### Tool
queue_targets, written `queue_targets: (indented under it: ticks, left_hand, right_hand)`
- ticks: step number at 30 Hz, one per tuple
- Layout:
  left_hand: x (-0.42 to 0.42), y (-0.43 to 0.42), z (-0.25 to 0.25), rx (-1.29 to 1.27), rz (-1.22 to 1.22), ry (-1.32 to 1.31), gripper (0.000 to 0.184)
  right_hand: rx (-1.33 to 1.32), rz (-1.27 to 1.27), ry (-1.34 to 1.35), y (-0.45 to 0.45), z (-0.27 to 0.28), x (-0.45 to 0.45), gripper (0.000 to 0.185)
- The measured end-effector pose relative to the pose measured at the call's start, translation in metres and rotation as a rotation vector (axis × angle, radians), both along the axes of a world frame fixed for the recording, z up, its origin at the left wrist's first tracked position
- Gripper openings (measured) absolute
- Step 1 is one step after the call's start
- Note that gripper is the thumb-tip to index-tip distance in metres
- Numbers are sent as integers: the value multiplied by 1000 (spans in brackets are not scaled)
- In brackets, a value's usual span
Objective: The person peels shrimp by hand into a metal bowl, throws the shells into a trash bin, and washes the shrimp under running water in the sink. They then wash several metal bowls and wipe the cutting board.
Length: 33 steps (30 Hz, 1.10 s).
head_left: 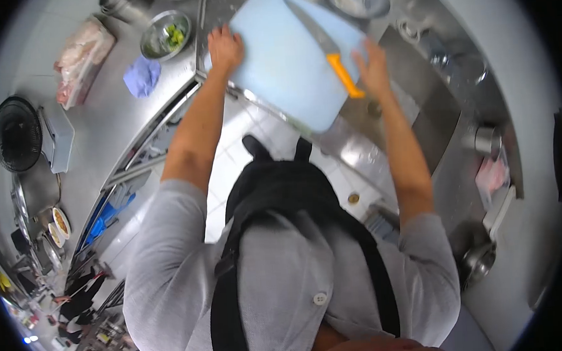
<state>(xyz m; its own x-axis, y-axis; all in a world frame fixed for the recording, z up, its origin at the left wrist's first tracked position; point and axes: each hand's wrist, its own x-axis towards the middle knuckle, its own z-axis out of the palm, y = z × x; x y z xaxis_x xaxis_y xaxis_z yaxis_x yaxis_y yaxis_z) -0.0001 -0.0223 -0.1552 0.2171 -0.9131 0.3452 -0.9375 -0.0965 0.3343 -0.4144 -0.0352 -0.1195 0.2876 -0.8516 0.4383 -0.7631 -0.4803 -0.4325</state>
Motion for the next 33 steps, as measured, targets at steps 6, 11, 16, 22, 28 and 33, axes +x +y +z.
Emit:
queue_targets:
  ticks: [6,11,16,22,28,33]
  left_hand:
    - [-11,10,-3,-59,31,-41,57]
    - [-8,21,-4,-65,12,-54,57]
    - [-10,27,2,-85,23,-61,58]
    - [-3,28,6,-182,11,166,45]
    - [59,96,5,-488,503,792,18]
    - [112,190,-60,-128,650,1263,22]
  right_hand:
    - [187,-208,192,-80,-22,9,61]
    - [248,-234,133,-80,-28,13,66]
    - [226,-183,95,-74,-32,6,67]
    - [128,-81,132,-74,-39,-2,60]
    - [489,109,-302,20,35,141,36]
    - [394,464,-239,57,54,321,46]
